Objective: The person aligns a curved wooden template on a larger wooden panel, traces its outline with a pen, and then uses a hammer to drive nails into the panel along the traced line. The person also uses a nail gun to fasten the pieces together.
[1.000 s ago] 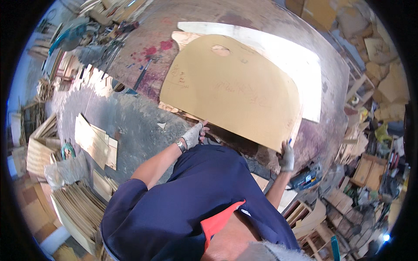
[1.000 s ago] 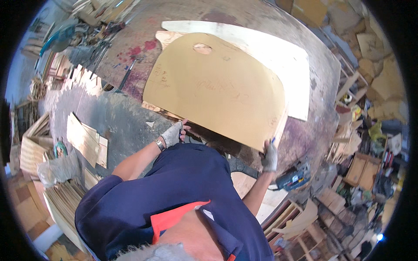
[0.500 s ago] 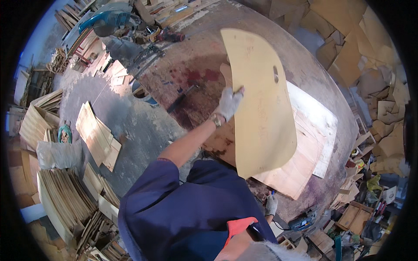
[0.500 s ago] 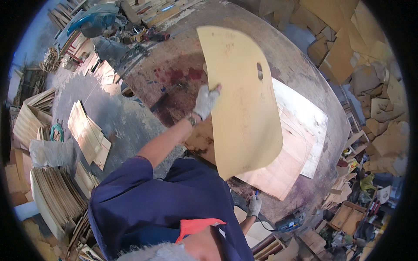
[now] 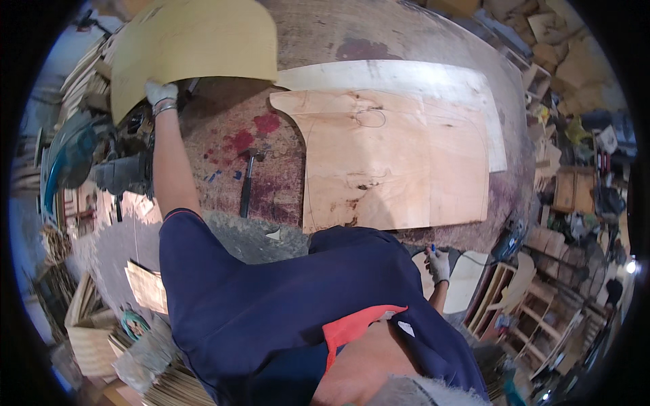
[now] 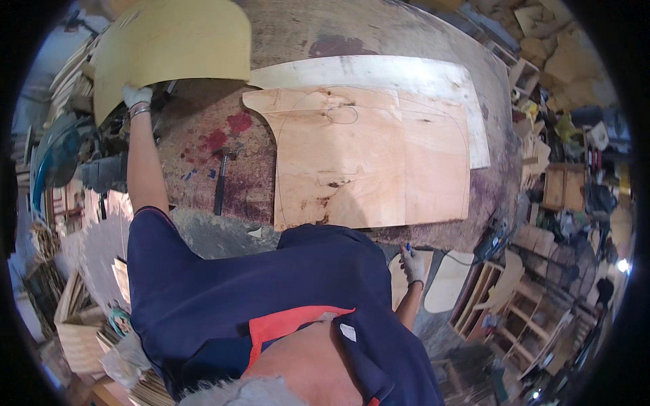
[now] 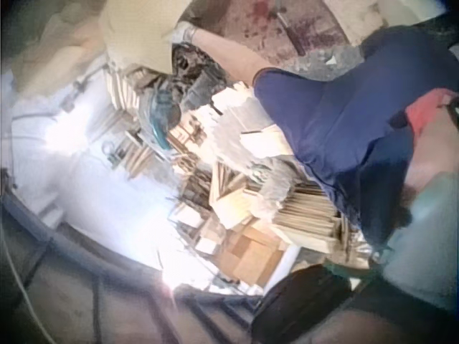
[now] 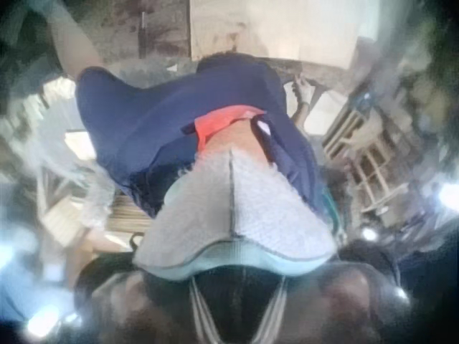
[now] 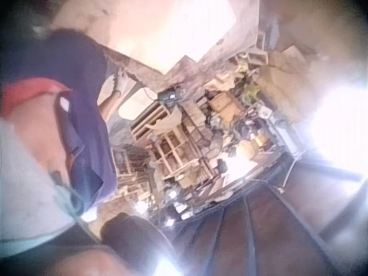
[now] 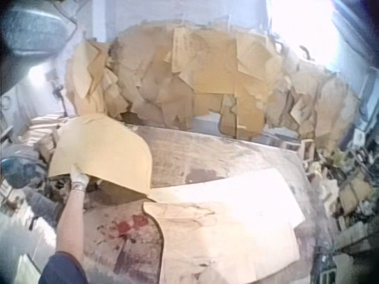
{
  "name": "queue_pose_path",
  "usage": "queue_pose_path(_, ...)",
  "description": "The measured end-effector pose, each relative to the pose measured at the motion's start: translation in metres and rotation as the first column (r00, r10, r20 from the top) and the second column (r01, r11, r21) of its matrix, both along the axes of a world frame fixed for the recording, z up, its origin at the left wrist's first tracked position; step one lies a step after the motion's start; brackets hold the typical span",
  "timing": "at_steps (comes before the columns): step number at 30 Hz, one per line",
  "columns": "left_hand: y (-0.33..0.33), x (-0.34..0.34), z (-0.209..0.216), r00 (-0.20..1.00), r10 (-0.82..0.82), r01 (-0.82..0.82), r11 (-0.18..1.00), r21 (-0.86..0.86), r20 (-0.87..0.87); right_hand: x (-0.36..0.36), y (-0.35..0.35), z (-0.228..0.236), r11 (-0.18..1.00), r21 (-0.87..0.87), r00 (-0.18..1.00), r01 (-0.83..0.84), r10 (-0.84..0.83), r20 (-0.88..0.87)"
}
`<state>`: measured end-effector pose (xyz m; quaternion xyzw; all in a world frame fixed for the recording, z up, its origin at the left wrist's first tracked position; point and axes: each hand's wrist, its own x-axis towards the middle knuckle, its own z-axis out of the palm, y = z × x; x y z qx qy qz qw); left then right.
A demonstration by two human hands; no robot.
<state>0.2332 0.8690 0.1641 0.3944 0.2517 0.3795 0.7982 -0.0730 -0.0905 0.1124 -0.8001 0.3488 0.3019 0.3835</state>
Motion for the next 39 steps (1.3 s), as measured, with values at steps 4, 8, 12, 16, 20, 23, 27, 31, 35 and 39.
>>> queue_pose_path(4, 0.041, -0.014, -0.062, 0.989, 0.065, -0.094, 0.969, -0.227, -0.133, 0.004, 0.005, 0.01, 0.997, -0.068, 1.0, -0.023, 0.022, -0.016)
queue_pose_path(8, -0.01, -0.045, -0.087, 0.95, -0.016, -0.149, 0.853, -0.499, -0.311, 0.011, 0.005, 0.012, 0.998, -0.06, 0.998, -0.033, 0.036, 0.051)
queue_pose_path(12, -0.129, -0.089, -0.093, 0.975, -0.167, 0.082, 0.881, -0.465, -0.144, 0.035, 0.007, 0.016, 0.971, -0.175, 0.967, -0.163, 0.192, 0.166)
queue_pose_path(16, -0.309, -0.135, -0.087, 0.876, -0.453, 0.403, 0.876, -0.264, -0.166, 0.089, 0.039, 0.036, 0.929, -0.291, 0.813, -0.23, 0.348, 0.467)
queue_pose_path(20, -0.475, -0.179, -0.044, 0.708, -0.612, 0.665, 0.745, 0.043, -0.352, 0.148, 0.11, 0.074, 0.955, -0.094, 0.635, -0.282, 0.259, 0.728)
queue_pose_path(23, -0.533, -0.191, -0.011, 0.605, -0.64, 0.771, 0.62, 0.147, -0.475, 0.174, 0.158, 0.114, 0.825, 0.473, 0.731, -0.31, -0.112, 0.673)
queue_pose_path(27, -0.575, -0.203, 0.023, 0.676, -0.49, 0.734, 0.513, 0.444, -0.551, 0.187, 0.181, 0.16, 0.69, 0.516, 0.696, -0.507, -0.025, 0.717)
queue_pose_path(31, -0.602, -0.209, 0.043, 0.764, -0.234, 0.641, 0.383, 0.665, -0.601, 0.187, 0.176, 0.171, 0.629, 0.524, 0.689, -0.575, 0.026, 0.724)
queue_pose_path(35, -0.624, -0.215, 0.051, 0.735, -0.306, 0.672, 0.454, 0.585, -0.606, 0.18, 0.162, 0.158, 0.665, 0.384, 0.658, -0.641, 0.218, 0.721)
queue_pose_path(39, -0.639, -0.227, 0.052, 0.614, -0.455, 0.79, 0.361, 0.496, -0.645, 0.169, 0.142, 0.145, 0.546, 0.416, 0.631, -0.727, 0.292, 0.719)
